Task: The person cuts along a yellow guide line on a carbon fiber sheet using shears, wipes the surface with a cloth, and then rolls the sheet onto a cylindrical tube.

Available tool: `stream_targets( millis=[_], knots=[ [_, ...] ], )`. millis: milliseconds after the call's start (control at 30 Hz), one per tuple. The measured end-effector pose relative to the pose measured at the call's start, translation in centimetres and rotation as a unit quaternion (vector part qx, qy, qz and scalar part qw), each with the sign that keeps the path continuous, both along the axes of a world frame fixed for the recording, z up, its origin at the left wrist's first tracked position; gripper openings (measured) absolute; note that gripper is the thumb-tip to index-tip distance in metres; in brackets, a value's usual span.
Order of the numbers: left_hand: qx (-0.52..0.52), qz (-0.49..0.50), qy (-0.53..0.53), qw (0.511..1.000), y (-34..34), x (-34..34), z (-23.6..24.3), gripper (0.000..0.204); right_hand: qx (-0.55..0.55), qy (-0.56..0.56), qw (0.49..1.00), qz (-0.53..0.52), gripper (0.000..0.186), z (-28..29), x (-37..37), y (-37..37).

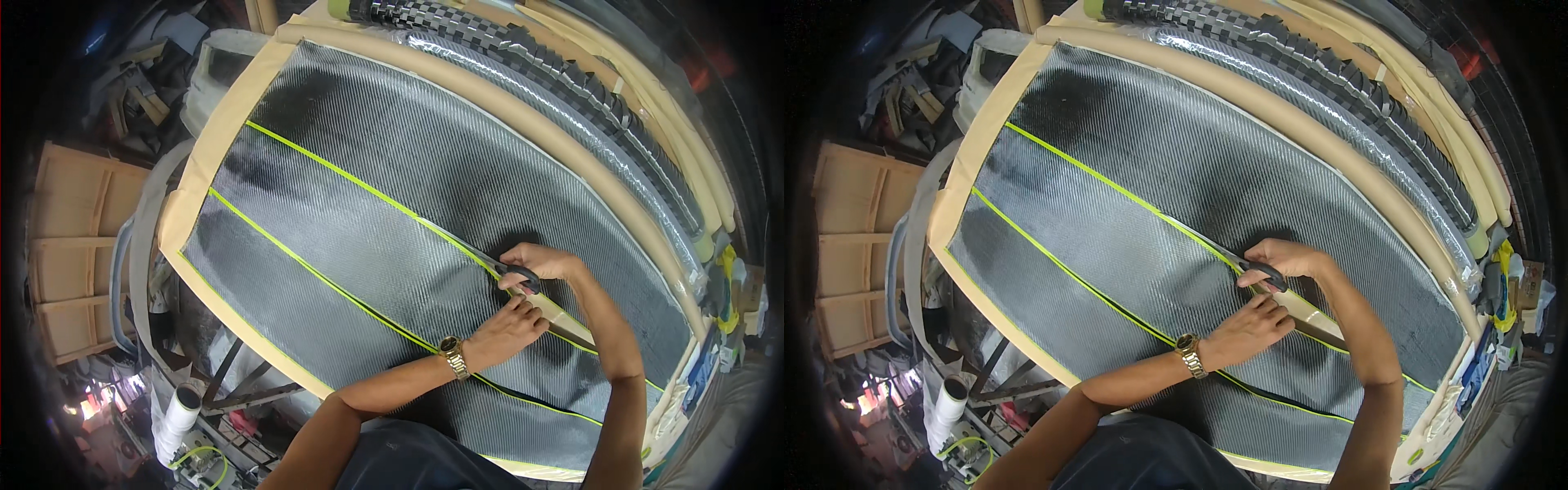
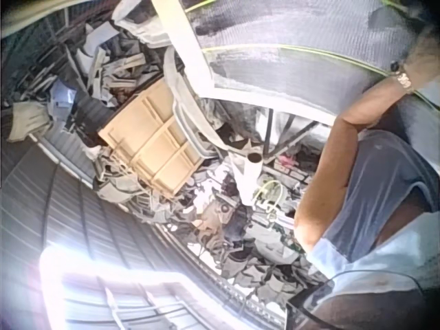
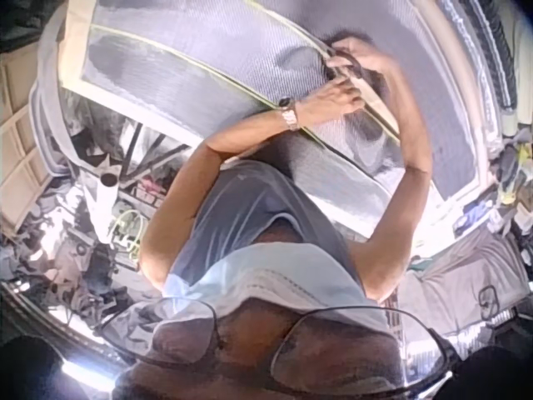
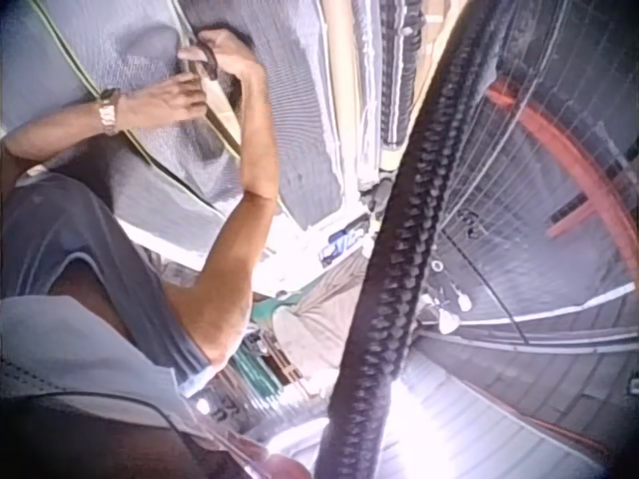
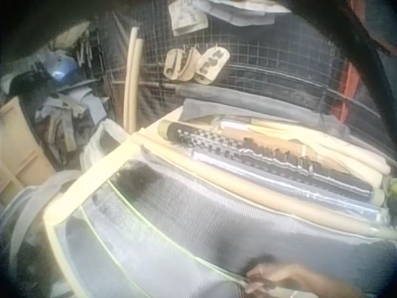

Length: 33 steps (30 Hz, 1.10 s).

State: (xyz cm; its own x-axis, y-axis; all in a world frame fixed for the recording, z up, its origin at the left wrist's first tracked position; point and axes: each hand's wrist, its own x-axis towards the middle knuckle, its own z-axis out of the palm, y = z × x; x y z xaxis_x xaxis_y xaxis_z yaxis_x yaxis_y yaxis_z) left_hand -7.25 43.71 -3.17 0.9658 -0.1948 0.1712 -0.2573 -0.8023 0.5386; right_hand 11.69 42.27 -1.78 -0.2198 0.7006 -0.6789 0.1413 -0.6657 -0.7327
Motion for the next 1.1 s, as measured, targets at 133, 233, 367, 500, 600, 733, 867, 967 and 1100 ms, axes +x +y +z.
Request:
stream_targets(
  millis=[133,233,367,500,600,733,867,967,1100],
  knots=[
    [0.039,0.031,-0.007,0.999,1.5,-0.2,-0.2,0.021,-0.017,0.028,0.999,0.029,0.055,0.8,0.6,0.6],
    [0.047,0.032,-0.009,0.998,3.4,-0.4,-0.4,0.025,0.024,-0.036,0.997,0.068,0.06,0.9,0.8,2.1],
    [0.047,0.036,-0.038,0.998,6.3,-0.8,-0.4,0.03,0.045,-0.075,0.994,0.062,0.063,0.0,0.6,3.9],
    [0.041,0.043,-0.022,0.998,7.7,-1.4,-0.7,0.03,0.042,-0.051,0.998,0.011,0.064,0.1,-0.5,5.3],
    [0.06,0.042,-0.046,0.996,7.8,-1.5,-0.6,0.024,0.013,-0.014,1.0,0.009,0.062,0.2,-1.1,6.2],
    [0.072,0.042,-0.024,0.996,7.7,-1.6,-0.3,0.017,0.017,-0.044,0.999,-0.002,0.058,0.5,-1.9,6.5],
    [0.06,0.053,-0.057,0.995,7.6,-1.6,-0.5,0.012,0.018,-0.03,0.999,-0.02,0.055,0.1,-2.0,6.1],
    [0.057,0.058,-0.062,0.995,7.6,-1.7,-0.5,0.011,0.022,-0.025,0.999,-0.029,0.053,0.1,-2.2,6.2],
    [0.052,0.06,-0.066,0.995,7.7,-1.6,-0.3,0.01,0.014,-0.024,0.999,-0.036,0.048,-0.1,-2.0,6.3]
  ],
)
